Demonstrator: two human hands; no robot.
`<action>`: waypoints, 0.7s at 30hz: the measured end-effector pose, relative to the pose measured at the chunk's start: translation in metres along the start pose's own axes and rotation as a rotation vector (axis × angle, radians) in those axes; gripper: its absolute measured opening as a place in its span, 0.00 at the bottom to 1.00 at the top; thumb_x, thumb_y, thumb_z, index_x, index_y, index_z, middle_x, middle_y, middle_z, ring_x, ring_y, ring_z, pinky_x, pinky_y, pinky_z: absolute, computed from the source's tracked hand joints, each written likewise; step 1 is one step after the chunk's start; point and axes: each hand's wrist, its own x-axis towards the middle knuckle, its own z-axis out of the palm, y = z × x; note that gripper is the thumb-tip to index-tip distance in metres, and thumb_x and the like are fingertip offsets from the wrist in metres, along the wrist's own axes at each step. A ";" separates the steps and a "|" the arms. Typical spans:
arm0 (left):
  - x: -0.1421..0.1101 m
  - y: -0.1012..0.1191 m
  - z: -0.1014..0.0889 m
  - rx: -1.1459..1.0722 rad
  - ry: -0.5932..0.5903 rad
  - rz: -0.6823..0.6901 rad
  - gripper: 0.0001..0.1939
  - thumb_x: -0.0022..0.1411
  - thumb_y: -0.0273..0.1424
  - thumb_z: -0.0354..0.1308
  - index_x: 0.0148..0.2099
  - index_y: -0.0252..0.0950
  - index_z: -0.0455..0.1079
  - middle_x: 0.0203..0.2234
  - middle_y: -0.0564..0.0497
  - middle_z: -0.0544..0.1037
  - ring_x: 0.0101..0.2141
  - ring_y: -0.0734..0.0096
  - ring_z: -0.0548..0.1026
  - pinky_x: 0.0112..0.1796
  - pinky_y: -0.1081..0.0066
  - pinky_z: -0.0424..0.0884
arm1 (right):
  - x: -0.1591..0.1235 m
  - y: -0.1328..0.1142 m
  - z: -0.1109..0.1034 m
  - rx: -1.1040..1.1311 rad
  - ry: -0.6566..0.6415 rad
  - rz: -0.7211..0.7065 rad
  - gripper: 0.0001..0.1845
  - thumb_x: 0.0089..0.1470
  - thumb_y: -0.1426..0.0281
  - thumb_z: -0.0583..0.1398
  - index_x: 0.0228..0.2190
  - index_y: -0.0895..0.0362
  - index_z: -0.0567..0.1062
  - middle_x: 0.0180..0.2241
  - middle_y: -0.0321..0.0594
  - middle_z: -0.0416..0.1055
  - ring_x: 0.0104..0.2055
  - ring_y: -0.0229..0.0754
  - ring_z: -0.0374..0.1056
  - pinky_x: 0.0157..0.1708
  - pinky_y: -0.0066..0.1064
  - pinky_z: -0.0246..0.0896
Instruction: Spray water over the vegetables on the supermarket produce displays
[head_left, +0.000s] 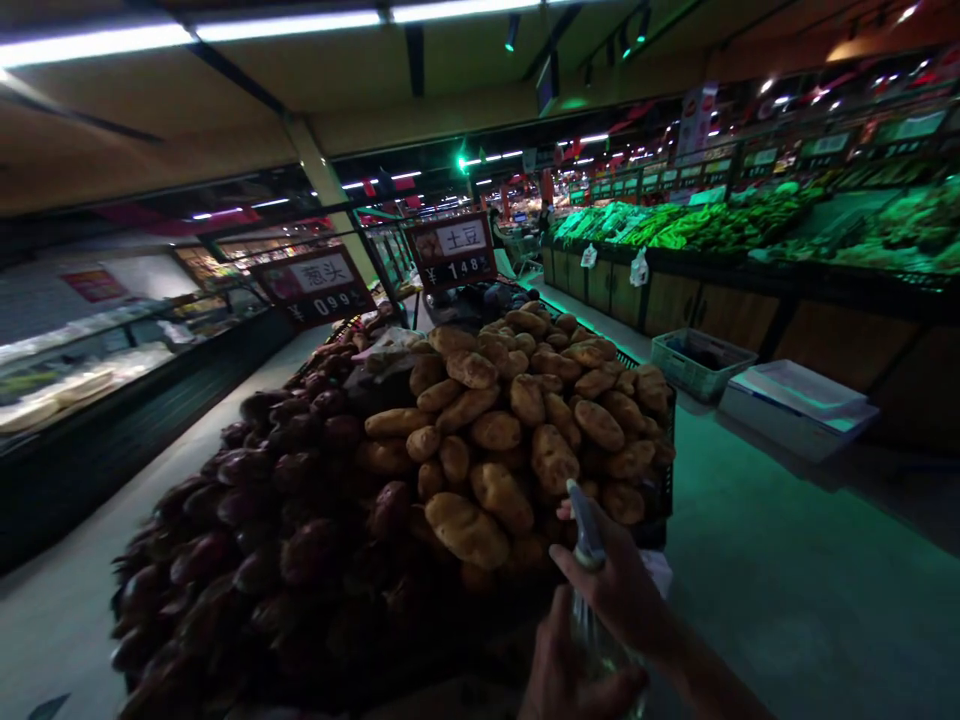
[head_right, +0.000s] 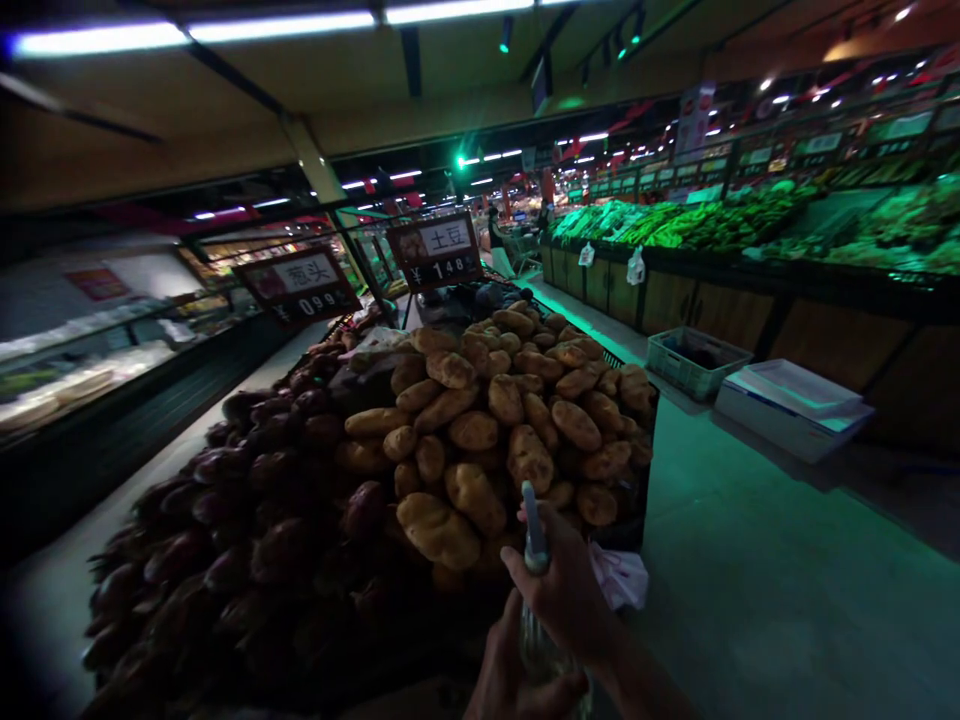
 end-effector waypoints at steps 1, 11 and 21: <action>0.008 0.007 -0.007 -0.016 0.030 0.009 0.48 0.52 0.54 0.78 0.68 0.38 0.69 0.59 0.37 0.85 0.58 0.40 0.84 0.59 0.52 0.82 | 0.013 -0.005 0.007 0.012 -0.038 -0.016 0.16 0.60 0.62 0.68 0.49 0.50 0.78 0.48 0.44 0.82 0.51 0.54 0.80 0.57 0.47 0.72; 0.096 0.039 -0.081 -0.077 0.354 0.048 0.40 0.55 0.56 0.75 0.61 0.39 0.71 0.56 0.40 0.88 0.60 0.40 0.84 0.60 0.52 0.83 | 0.145 -0.053 0.078 0.012 -0.203 -0.173 0.11 0.56 0.69 0.68 0.41 0.50 0.76 0.36 0.34 0.79 0.35 0.43 0.74 0.37 0.34 0.66; 0.197 0.100 -0.168 0.098 0.424 0.116 0.30 0.62 0.50 0.72 0.57 0.36 0.71 0.45 0.45 0.89 0.45 0.51 0.87 0.47 0.59 0.84 | 0.284 -0.087 0.122 0.078 -0.149 -0.249 0.06 0.52 0.70 0.68 0.31 0.51 0.75 0.26 0.28 0.73 0.27 0.39 0.68 0.29 0.30 0.60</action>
